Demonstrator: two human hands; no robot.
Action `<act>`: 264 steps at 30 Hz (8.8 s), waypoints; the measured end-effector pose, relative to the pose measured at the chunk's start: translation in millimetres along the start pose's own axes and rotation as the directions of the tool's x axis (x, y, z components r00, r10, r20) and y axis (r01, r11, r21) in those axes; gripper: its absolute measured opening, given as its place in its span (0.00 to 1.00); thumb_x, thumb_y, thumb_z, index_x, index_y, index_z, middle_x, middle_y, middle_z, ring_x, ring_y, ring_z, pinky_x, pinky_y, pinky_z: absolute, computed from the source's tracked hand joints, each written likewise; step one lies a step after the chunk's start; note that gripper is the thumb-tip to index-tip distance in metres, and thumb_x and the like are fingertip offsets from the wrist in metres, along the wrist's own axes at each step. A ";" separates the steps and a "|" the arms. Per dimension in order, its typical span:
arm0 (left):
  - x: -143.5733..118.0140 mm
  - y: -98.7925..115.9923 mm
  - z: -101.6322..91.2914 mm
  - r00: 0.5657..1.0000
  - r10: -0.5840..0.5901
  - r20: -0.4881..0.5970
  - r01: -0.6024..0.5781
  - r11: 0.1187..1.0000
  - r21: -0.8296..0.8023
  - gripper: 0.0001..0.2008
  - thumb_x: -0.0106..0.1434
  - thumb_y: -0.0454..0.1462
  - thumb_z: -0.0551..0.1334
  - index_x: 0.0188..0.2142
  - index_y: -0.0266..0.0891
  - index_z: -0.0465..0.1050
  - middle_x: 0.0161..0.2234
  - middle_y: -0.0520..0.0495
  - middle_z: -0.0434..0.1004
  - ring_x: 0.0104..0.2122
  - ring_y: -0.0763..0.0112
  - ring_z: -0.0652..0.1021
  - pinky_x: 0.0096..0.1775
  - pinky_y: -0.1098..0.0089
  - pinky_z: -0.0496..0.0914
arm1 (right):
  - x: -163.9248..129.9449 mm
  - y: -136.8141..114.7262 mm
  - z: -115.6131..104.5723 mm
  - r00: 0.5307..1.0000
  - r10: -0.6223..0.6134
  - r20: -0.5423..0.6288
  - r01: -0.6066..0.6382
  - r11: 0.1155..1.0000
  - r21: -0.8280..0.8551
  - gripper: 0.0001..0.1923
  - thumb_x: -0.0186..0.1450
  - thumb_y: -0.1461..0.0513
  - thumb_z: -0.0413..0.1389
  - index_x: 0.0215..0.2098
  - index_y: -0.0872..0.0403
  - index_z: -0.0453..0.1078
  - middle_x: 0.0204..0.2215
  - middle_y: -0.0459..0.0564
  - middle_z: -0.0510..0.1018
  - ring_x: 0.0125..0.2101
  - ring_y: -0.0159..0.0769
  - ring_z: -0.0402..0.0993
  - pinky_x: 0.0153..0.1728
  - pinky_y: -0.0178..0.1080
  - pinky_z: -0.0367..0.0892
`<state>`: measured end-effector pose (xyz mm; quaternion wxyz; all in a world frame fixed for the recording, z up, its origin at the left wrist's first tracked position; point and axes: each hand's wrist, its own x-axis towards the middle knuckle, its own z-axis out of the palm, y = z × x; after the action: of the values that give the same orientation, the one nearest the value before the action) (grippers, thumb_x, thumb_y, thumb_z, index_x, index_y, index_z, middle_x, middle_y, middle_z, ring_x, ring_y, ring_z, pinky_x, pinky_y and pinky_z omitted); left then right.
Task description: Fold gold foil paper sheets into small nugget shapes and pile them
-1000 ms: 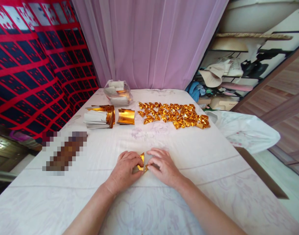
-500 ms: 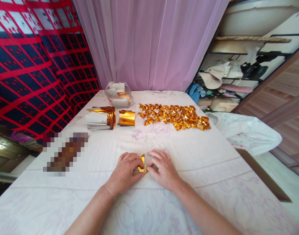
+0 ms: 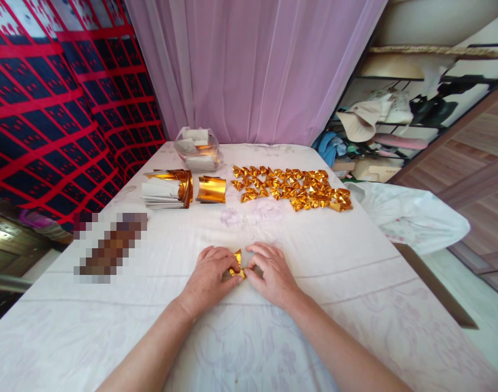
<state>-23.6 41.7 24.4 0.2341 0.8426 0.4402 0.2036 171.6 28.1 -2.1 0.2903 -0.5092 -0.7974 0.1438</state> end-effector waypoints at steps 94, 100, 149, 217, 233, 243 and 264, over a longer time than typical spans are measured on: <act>0.4 10.2 -2.6 0.997 -0.062 0.040 0.060 0.997 0.039 0.06 0.55 0.33 0.63 0.33 0.43 0.69 0.40 0.51 0.76 0.46 0.63 0.73 0.58 0.54 0.55 | 1.2 22.6 -4.2 0.997 -0.072 -0.037 0.072 0.997 -0.022 0.27 0.57 0.73 0.46 0.53 0.54 0.68 0.55 0.55 0.71 0.55 0.41 0.65 0.56 0.50 0.59; -2.1 4.4 -9.6 0.996 -0.034 0.081 0.029 0.998 0.061 0.10 0.57 0.32 0.61 0.39 0.46 0.70 0.41 0.52 0.78 0.54 0.60 0.70 0.60 0.49 0.50 | 1.9 20.4 -13.6 0.997 -0.072 0.019 0.072 0.997 -0.032 0.23 0.60 0.72 0.48 0.50 0.51 0.71 0.46 0.51 0.77 0.48 0.41 0.69 0.50 0.47 0.63; -0.9 5.7 -0.1 0.994 0.101 -0.048 -0.075 0.919 0.387 0.07 0.63 0.39 0.63 0.41 0.43 0.75 0.43 0.48 0.79 0.42 0.61 0.76 0.46 0.57 0.64 | -1.0 13.3 -18.6 0.946 -0.318 0.057 0.323 0.928 -0.189 0.04 0.67 0.64 0.56 0.37 0.51 0.74 0.35 0.48 0.78 0.37 0.37 0.69 0.41 0.42 0.62; -3.0 14.1 1.2 0.996 -0.057 -0.068 0.072 0.969 0.237 0.08 0.64 0.44 0.60 0.36 0.43 0.74 0.43 0.47 0.79 0.45 0.60 0.75 0.58 0.46 0.56 | 8.3 20.0 -13.8 0.982 -0.189 0.032 0.189 0.982 -0.018 0.03 0.62 0.66 0.61 0.31 0.51 0.72 0.37 0.46 0.78 0.39 0.36 0.72 0.42 0.42 0.62; 0.0 17.4 8.4 0.985 -0.103 -0.140 0.134 0.964 0.231 0.08 0.62 0.44 0.62 0.32 0.43 0.73 0.39 0.48 0.78 0.42 0.60 0.74 0.57 0.46 0.57 | 7.4 17.2 -9.9 0.990 -0.141 0.016 0.141 0.989 -0.046 0.05 0.60 0.66 0.61 0.31 0.50 0.71 0.37 0.45 0.78 0.39 0.37 0.72 0.43 0.43 0.61; 1.6 18.8 10.8 0.981 -0.118 -0.157 0.155 0.956 0.250 0.11 0.61 0.47 0.63 0.30 0.43 0.72 0.36 0.48 0.77 0.41 0.59 0.74 0.57 0.46 0.56 | 7.5 15.8 -9.1 0.992 -0.128 0.009 0.128 0.991 -0.035 0.05 0.61 0.67 0.60 0.31 0.51 0.70 0.37 0.46 0.78 0.39 0.38 0.71 0.42 0.43 0.61; 4.5 21.1 15.4 0.973 -0.150 -0.177 0.198 0.935 0.295 0.11 0.60 0.45 0.64 0.29 0.41 0.71 0.34 0.49 0.75 0.41 0.60 0.73 0.57 0.48 0.56 | 8.9 11.1 -9.2 0.997 -0.057 0.043 0.060 0.997 -0.058 0.05 0.64 0.66 0.58 0.31 0.51 0.70 0.36 0.47 0.77 0.39 0.38 0.70 0.42 0.42 0.60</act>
<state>0.9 31.6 24.7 0.0814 0.8084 0.5564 0.1738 182.5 40.3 2.1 0.2627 -0.4908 -0.8217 0.1220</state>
